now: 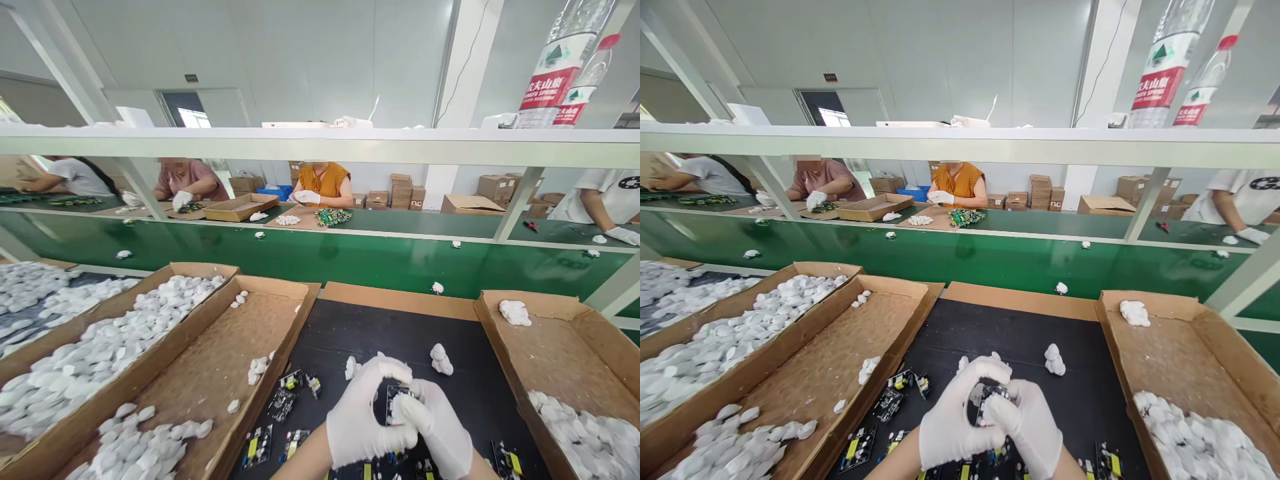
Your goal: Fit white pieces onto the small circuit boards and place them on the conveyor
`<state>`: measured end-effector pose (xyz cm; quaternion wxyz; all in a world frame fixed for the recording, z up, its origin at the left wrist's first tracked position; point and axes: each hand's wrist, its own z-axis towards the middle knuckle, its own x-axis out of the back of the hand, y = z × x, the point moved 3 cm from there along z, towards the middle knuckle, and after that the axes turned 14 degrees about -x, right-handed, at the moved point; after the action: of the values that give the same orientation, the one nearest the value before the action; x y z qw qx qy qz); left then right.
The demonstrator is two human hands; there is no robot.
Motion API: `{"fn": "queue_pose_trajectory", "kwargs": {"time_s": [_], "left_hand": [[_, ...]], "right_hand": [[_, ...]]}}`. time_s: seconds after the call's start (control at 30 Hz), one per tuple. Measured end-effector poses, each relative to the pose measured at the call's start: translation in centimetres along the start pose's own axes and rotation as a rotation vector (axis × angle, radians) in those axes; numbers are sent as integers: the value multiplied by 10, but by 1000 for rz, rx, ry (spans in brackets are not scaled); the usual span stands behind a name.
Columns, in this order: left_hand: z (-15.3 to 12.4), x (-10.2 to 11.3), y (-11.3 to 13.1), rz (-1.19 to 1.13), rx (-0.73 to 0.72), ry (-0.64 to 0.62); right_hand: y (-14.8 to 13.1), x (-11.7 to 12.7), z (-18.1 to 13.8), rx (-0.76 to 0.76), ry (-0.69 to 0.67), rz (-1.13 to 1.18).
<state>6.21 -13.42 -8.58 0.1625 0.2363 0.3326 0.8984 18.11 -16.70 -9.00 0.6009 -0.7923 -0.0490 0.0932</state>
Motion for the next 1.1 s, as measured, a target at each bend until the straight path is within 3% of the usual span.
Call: {"fn": "queue_pose_trajectory", "kwargs": {"time_s": [0.1,0.23,0.3,0.43,0.5,0.73,0.93,1.1], "left_hand": [[-1,2,-4,99,-4,18],[-4,8,-10,42,-28,121],[-4,9,-10,27,-54,104],[-3,5,-8,152,-77,51],[-2,3,-6,154,-71,74],[-8,-1,-10,24,-15,214],[-4,-3,-1,146,-210,135],[-2,-2,5,141,-220,110]], "right_hand": [[3,7,2,-17,107,18],[-3,3,0,4,-30,73],[-6,2,-1,5,-44,-9],[-3,7,-1,35,246,-267],[-2,7,-1,87,329,-314],[-11,-6,-3,194,-69,-66],[-3,-16,0,104,-231,289],[0,-18,-1,43,-252,410]]}}
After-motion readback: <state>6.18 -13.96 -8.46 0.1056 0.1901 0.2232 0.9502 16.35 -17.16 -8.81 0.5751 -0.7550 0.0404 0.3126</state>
